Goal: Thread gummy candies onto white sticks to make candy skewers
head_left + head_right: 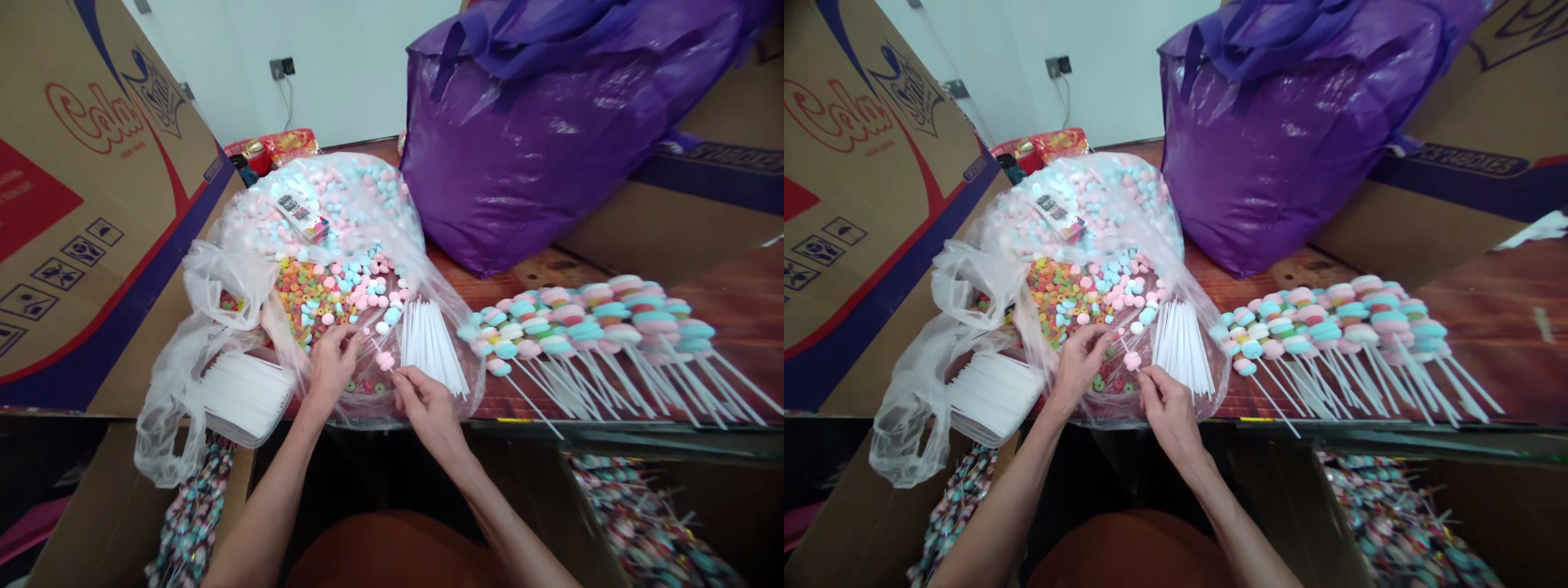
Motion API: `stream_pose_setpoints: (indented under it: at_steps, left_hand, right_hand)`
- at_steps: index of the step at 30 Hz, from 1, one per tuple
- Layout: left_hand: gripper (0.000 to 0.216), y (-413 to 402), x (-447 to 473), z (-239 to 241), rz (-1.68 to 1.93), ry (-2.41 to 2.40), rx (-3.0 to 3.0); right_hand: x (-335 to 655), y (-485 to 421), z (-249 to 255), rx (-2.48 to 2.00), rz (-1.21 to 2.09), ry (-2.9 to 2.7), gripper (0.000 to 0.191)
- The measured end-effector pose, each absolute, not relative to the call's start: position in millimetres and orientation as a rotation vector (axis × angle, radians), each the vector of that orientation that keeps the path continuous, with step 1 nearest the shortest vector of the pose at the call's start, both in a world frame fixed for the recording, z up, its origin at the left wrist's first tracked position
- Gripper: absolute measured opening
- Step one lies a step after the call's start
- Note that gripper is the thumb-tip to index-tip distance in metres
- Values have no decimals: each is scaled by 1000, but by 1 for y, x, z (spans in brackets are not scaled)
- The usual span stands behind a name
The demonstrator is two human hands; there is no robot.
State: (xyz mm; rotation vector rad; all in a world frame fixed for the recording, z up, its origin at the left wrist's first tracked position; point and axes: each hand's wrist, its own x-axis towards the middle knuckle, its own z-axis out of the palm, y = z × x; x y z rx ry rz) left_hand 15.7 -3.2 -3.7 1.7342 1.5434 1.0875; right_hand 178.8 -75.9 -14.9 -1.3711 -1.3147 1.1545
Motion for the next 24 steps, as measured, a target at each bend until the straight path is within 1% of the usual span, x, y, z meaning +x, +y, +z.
stream_pose_setpoints:
  at_steps: [4, 8, 12, 17, 24]
  left_hand:
    - [21, -5, 17, -5, 1142, 1283, 1373]
    - [29, -9, 22, -4, 1148, 1201, 1181]
    - [27, -10, 22, -4, 1173, 1177, 1148]
    - [21, -9, 14, -2, 1173, 1195, 1282]
    - [41, -12, 15, 1, 1174, 1072, 865]
  right_hand:
    - [179, -78, -17, -1327, 1161, -1313, 29]
    - [179, -77, -16, -1326, 1173, -1341, 29]
    - [179, -75, -13, -1354, 1159, -1366, 31]
    - [178, -76, -15, -1339, 1165, -1341, 31]
    - [177, -78, -19, -1288, 1159, -1358, 30]
